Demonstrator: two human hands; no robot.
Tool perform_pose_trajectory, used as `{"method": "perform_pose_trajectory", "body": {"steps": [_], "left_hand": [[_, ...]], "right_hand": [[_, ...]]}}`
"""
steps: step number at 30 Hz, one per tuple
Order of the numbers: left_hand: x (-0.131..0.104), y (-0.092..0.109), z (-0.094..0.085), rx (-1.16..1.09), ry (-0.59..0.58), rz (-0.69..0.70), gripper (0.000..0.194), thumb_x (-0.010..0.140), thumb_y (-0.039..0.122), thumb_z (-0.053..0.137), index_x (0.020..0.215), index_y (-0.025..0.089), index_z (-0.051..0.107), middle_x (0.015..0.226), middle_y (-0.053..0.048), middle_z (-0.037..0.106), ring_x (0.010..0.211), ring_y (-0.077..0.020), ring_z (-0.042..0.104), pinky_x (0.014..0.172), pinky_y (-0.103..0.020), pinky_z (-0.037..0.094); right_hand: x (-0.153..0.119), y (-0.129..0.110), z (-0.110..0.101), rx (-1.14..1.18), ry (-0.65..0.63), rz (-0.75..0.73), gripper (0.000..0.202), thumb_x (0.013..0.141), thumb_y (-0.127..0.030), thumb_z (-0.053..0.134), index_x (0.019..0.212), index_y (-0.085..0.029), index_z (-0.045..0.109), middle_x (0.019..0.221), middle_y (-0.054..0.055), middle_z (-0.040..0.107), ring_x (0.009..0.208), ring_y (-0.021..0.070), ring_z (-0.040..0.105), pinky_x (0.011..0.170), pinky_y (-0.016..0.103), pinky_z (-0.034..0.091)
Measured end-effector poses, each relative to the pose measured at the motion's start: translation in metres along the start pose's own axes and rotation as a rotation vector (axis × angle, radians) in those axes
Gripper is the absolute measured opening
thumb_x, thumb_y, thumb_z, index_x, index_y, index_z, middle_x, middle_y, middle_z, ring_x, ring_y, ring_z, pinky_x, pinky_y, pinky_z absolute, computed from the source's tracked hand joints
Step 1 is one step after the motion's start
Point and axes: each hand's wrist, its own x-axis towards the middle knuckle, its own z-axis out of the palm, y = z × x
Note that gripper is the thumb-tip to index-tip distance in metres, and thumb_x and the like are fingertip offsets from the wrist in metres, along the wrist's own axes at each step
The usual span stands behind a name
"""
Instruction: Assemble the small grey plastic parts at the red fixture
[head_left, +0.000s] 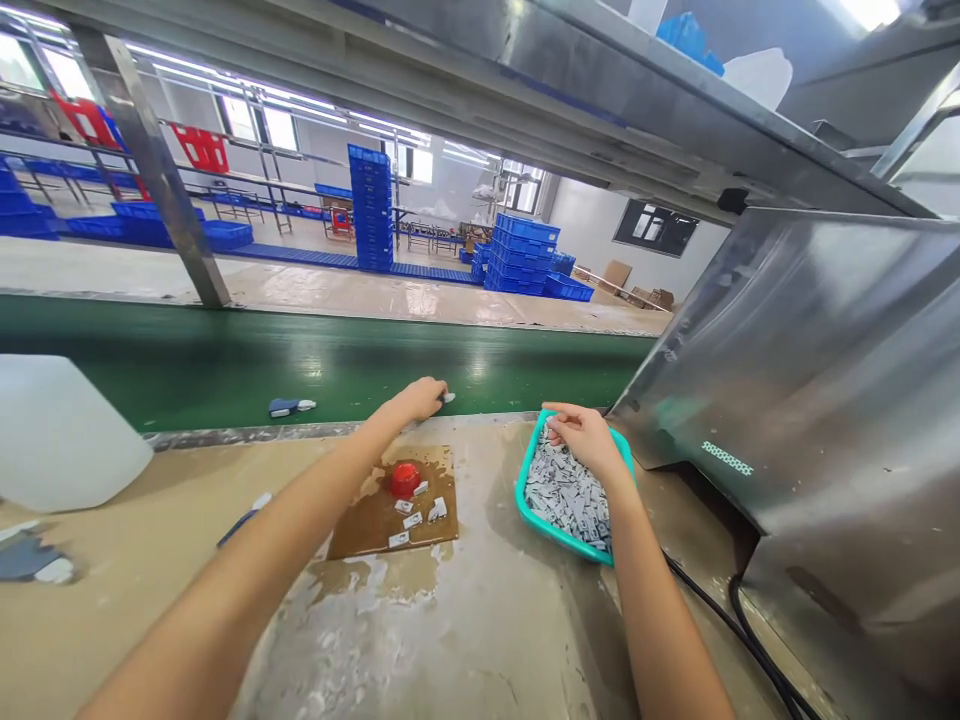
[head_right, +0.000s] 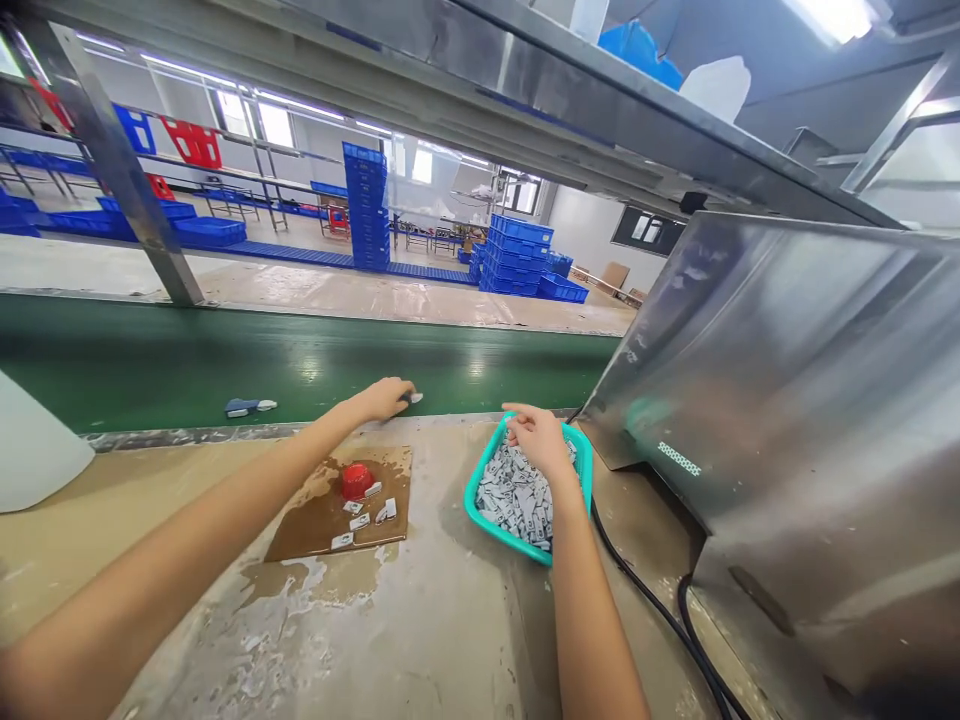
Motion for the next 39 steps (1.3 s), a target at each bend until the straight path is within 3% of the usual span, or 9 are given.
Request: {"method": "perform_pose_trajectory", "body": {"steps": [2,5,7,9,13,19,25,30,39], "left_hand": [[-0.019,-0.002,-0.016,-0.177,0.084,-0.001,0.018,0.074,0.016,0.046,0.088,0.017,0.059,0.090,-0.008,0.059,0.090,-0.0190,0.056,0.080,-0.031,0.043],[-0.059,-0.003,-0.044,-0.748,0.239,-0.075,0.023,0.082,0.019,0.034,0.094,0.017,0.054,0.082,-0.005,0.058,0.076,-0.0108,0.058,0.068,-0.023,0.046],[-0.088,-0.006,-0.060,-1.157,0.286,-0.158,0.017,0.079,0.016,0.040,0.088,0.016,0.055,0.072,-0.003,0.057,0.068,-0.0094,0.058,0.061,-0.020,0.046],[-0.110,-0.012,-0.070,-1.357,0.281,-0.223,0.013,0.076,0.012,0.046,0.082,0.015,0.057,0.067,-0.002,0.057,0.063,-0.0099,0.057,0.055,-0.019,0.045],[-0.124,-0.026,-0.075,-1.413,0.247,-0.281,0.011,0.075,0.010,0.048,0.074,0.011,0.060,0.065,-0.005,0.058,0.065,-0.0118,0.058,0.057,-0.020,0.047],[-0.118,-0.029,-0.076,-1.512,0.227,-0.223,0.014,0.076,0.010,0.047,0.067,0.010,0.058,0.066,-0.005,0.058,0.069,-0.0111,0.058,0.077,-0.026,0.048],[-0.120,-0.028,-0.073,-1.528,0.305,-0.217,0.012,0.076,0.004,0.046,0.075,0.009,0.057,0.063,-0.001,0.052,0.067,-0.0086,0.057,0.087,-0.031,0.046],[-0.117,-0.034,-0.066,-1.537,0.290,-0.251,0.015,0.073,0.000,0.046,0.069,0.008,0.058,0.063,-0.001,0.049,0.060,-0.0058,0.051,0.086,-0.033,0.047],[-0.117,-0.037,-0.057,-1.496,0.211,-0.248,0.011,0.071,0.002,0.051,0.071,0.009,0.059,0.065,-0.001,0.052,0.062,-0.0076,0.054,0.081,-0.033,0.049]], "right_hand": [[-0.002,-0.005,0.004,0.073,0.014,-0.026,0.031,0.064,-0.022,0.055,0.093,-0.015,0.064,0.052,-0.003,0.053,0.046,0.0100,0.051,0.048,0.025,0.047],[-0.005,-0.018,0.014,0.149,0.046,-0.070,0.025,0.061,-0.029,0.059,0.081,-0.014,0.064,0.056,-0.001,0.055,0.049,0.0102,0.051,0.050,0.026,0.047],[-0.009,-0.028,0.025,0.199,0.032,-0.098,0.021,0.058,-0.029,0.062,0.073,-0.015,0.061,0.057,-0.001,0.055,0.050,0.0102,0.052,0.051,0.027,0.047],[-0.015,-0.038,0.040,0.211,-0.035,-0.119,0.019,0.058,-0.027,0.062,0.072,-0.015,0.060,0.056,-0.002,0.054,0.049,0.0097,0.051,0.050,0.026,0.047],[-0.031,-0.048,0.079,0.148,-0.193,-0.147,0.026,0.062,-0.022,0.057,0.086,-0.015,0.057,0.066,0.001,0.057,0.052,0.0110,0.055,0.053,0.029,0.050],[-0.041,-0.045,0.118,-0.112,-0.313,-0.296,0.016,0.067,-0.015,0.048,0.076,-0.017,0.061,0.083,0.006,0.058,0.064,0.0126,0.057,0.057,0.028,0.052],[-0.037,-0.050,0.126,-0.517,-0.352,-0.513,0.025,0.069,-0.007,0.048,0.083,-0.018,0.065,0.068,0.003,0.060,0.062,0.0136,0.054,0.058,0.028,0.047],[-0.041,-0.048,0.130,-0.498,-0.335,-0.452,0.012,0.070,-0.011,0.054,0.075,-0.015,0.063,0.069,0.003,0.063,0.060,0.0131,0.057,0.056,0.024,0.046],[-0.044,-0.045,0.133,-0.557,-0.315,-0.625,0.015,0.071,-0.007,0.055,0.069,-0.017,0.066,0.069,0.005,0.065,0.064,0.0146,0.059,0.060,0.026,0.047]]}}
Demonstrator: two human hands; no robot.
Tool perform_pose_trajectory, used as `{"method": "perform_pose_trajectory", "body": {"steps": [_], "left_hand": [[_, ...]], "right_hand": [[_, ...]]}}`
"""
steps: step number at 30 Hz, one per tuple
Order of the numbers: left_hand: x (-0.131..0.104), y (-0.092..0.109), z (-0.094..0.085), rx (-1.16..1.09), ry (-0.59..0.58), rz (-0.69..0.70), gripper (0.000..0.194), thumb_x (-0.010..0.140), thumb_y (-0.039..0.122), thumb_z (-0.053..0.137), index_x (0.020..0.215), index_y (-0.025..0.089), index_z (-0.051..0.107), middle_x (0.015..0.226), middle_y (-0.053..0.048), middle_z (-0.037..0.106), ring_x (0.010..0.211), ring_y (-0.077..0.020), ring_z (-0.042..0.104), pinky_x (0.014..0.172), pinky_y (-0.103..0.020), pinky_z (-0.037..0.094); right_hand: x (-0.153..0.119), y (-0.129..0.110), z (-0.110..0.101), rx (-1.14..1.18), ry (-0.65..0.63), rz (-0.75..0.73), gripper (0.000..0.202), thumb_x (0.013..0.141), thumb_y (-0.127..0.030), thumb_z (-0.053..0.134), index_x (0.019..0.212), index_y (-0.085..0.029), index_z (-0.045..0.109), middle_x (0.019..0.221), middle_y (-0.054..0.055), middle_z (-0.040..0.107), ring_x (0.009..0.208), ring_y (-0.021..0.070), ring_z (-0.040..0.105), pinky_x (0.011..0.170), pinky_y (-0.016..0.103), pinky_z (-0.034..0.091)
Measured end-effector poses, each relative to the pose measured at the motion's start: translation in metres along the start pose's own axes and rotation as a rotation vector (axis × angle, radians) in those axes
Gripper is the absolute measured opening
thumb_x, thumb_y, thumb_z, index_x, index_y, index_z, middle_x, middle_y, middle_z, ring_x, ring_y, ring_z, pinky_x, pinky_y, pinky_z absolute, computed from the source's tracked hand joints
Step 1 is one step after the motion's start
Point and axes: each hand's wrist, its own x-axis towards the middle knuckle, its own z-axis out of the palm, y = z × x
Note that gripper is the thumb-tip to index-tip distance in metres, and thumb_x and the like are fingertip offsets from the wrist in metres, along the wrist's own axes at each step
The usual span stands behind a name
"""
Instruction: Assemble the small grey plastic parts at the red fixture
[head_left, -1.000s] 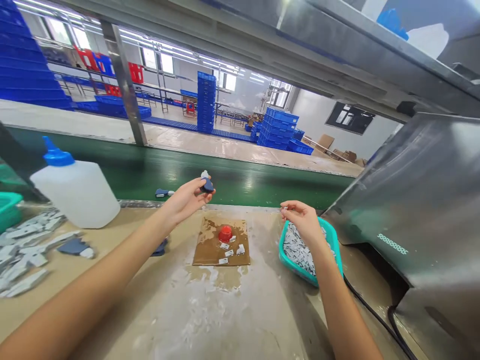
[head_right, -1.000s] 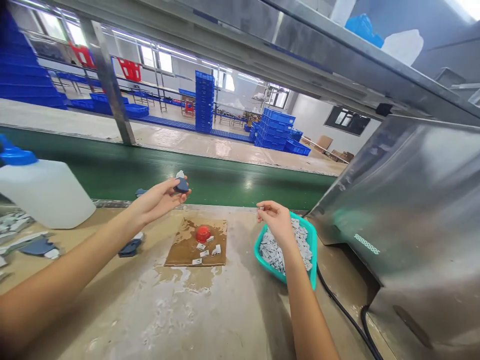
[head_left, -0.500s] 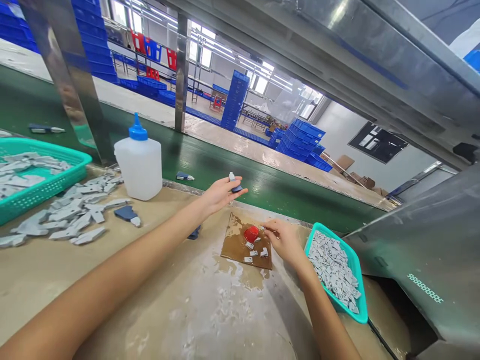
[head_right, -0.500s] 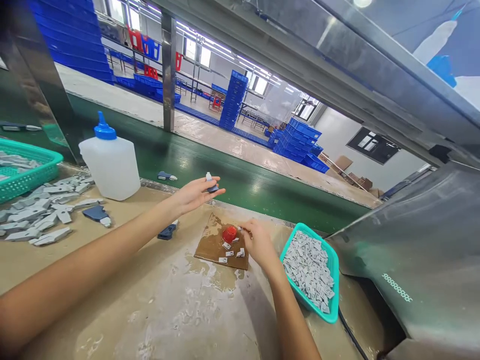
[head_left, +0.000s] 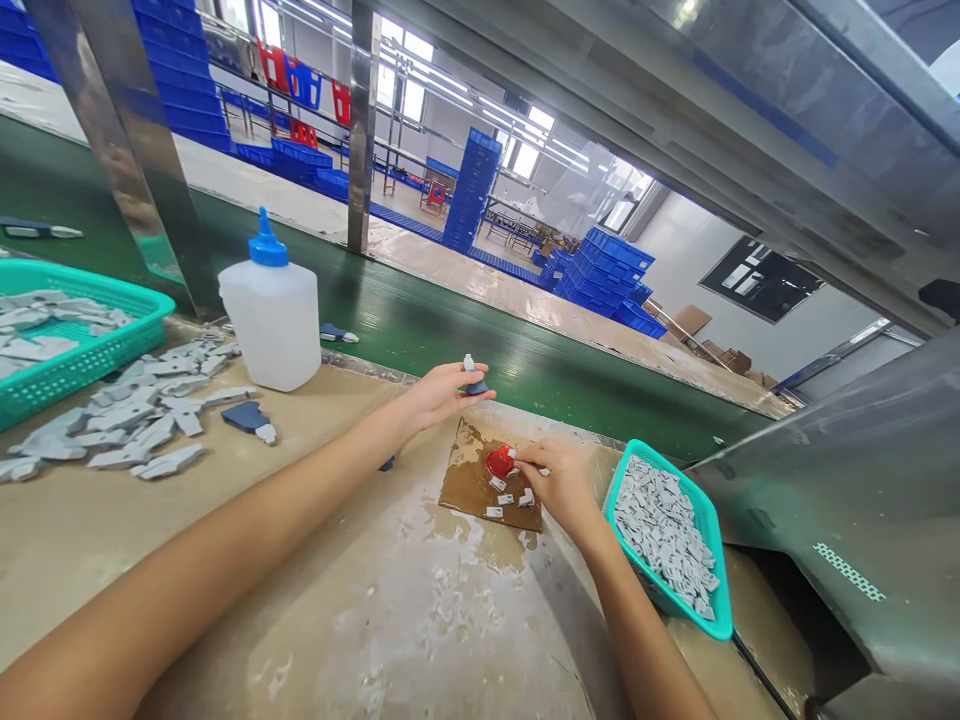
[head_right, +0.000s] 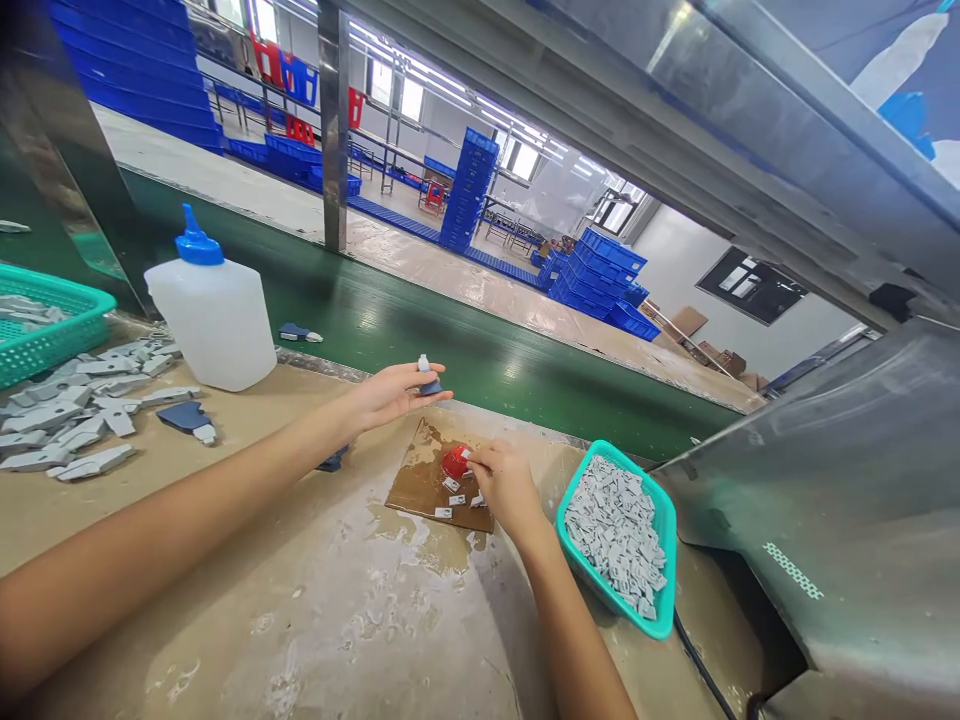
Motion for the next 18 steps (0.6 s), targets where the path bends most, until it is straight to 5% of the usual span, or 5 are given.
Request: {"method": "perform_pose_trajectory", "body": {"steps": [8,14,18], "left_hand": [[-0.004,-0.005,0.000,0.298,-0.139,-0.078,0.026,0.053,0.012,0.071,0.078,0.014,0.062,0.078,-0.001,0.062,0.071,-0.0094,0.058,0.079,-0.027,0.043],[-0.013,-0.009,0.008,0.372,-0.216,-0.066,0.029,0.045,0.012,0.074,0.072,0.013,0.062,0.074,-0.002,0.062,0.069,-0.0105,0.057,0.071,-0.025,0.044],[-0.015,-0.017,0.012,0.395,-0.306,-0.032,0.028,0.047,0.015,0.072,0.074,0.012,0.062,0.074,-0.003,0.062,0.067,-0.0115,0.057,0.065,-0.024,0.045]], "right_hand": [[0.000,-0.003,-0.002,0.056,0.027,0.017,0.015,0.070,-0.007,0.057,0.068,-0.017,0.067,0.068,0.004,0.066,0.063,0.0148,0.059,0.059,0.025,0.047],[0.003,-0.014,-0.013,0.319,0.312,0.171,0.008,0.070,-0.017,0.058,0.068,-0.019,0.065,0.069,0.003,0.064,0.064,0.0144,0.058,0.058,0.026,0.047],[0.004,-0.016,-0.014,0.468,0.344,0.252,0.007,0.070,-0.022,0.059,0.072,-0.018,0.065,0.073,0.003,0.062,0.066,0.0139,0.057,0.061,0.026,0.048]]}}
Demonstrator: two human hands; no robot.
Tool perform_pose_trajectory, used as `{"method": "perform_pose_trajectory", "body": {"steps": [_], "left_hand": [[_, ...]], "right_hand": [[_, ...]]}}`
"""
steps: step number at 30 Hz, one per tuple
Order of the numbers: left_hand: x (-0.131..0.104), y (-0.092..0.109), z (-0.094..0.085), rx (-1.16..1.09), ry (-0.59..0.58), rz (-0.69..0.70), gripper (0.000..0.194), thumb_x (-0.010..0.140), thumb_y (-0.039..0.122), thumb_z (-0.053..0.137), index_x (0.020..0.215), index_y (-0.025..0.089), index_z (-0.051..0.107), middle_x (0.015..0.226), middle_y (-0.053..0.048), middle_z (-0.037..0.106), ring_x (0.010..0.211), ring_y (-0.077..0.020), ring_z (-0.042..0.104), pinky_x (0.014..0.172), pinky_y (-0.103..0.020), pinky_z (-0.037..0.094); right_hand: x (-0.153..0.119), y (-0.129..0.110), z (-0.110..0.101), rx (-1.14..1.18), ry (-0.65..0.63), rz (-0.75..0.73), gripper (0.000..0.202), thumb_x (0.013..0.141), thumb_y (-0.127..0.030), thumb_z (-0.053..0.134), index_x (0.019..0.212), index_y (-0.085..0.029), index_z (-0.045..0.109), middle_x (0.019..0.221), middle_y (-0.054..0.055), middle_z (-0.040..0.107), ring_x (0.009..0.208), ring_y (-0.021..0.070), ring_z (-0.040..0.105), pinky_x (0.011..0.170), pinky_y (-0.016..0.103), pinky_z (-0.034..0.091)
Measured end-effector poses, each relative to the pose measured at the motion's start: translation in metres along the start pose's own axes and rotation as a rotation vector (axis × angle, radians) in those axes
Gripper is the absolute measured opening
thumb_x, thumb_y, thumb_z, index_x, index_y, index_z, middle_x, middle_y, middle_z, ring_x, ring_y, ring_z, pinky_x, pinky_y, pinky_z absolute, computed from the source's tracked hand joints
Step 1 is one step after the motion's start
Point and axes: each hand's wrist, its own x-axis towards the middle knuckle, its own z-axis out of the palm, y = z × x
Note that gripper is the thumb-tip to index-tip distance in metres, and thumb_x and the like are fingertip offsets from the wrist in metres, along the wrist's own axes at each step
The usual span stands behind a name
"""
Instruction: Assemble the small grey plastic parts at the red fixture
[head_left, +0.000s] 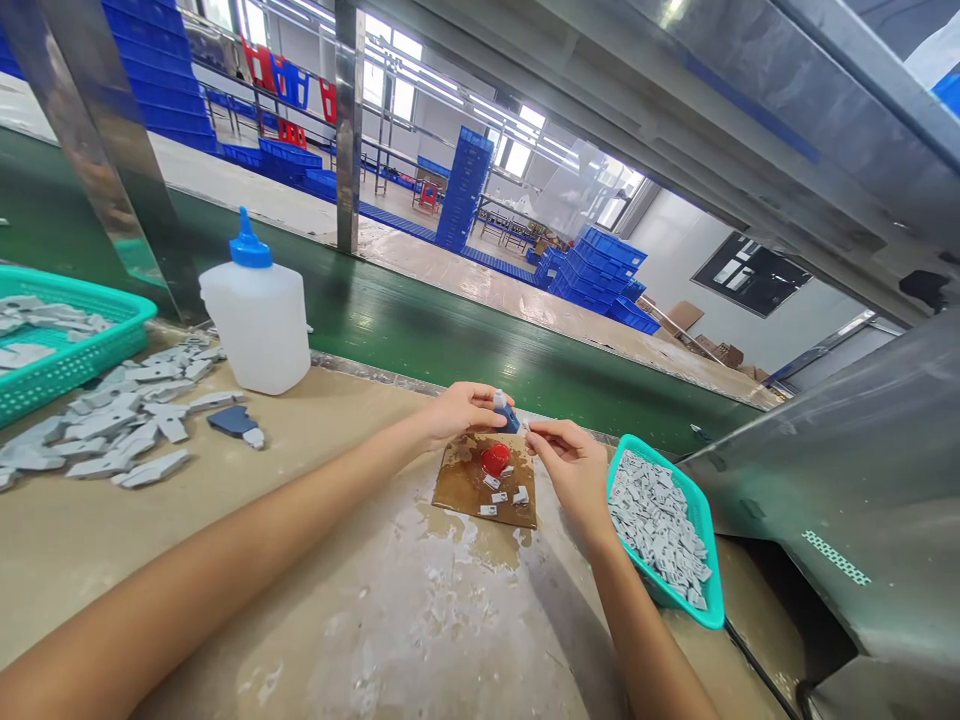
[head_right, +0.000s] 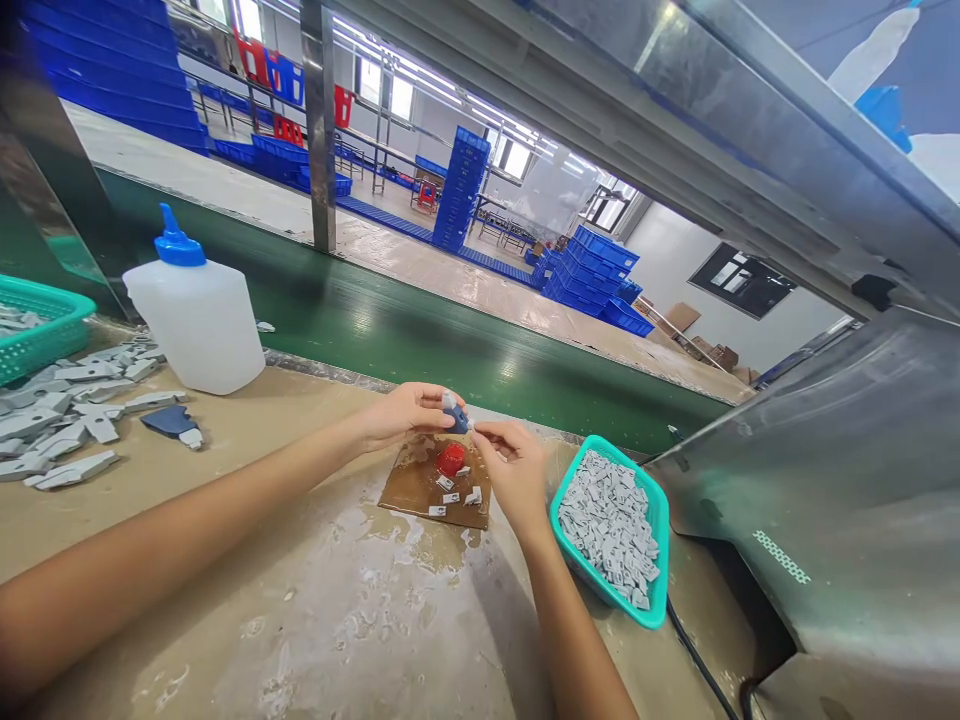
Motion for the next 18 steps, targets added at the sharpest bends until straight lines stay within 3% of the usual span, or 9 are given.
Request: {"method": "perform_pose_trajectory", "body": {"steps": [4,18], "left_hand": [[-0.0016,-0.0029,0.0053,0.047,-0.067,0.018,0.024,0.051,0.017,0.070,0.073,0.013,0.062,0.078,-0.003,0.063,0.069,-0.0118,0.057,0.061,-0.022,0.045],[-0.0020,-0.0057,0.0065,-0.071,-0.038,-0.045,0.029,0.049,0.019,0.073,0.075,0.014,0.061,0.078,-0.002,0.061,0.065,-0.0087,0.056,0.057,-0.019,0.042]], "right_hand": [[0.0002,0.0038,0.0010,0.020,-0.014,0.003,0.009,0.070,-0.023,0.058,0.075,-0.018,0.065,0.075,0.003,0.061,0.068,0.0138,0.057,0.062,0.027,0.049],[-0.0002,0.0068,0.0010,-0.011,-0.060,-0.063,0.011,0.069,-0.020,0.057,0.076,-0.020,0.065,0.078,0.004,0.062,0.071,0.0139,0.057,0.061,0.026,0.049]]}}
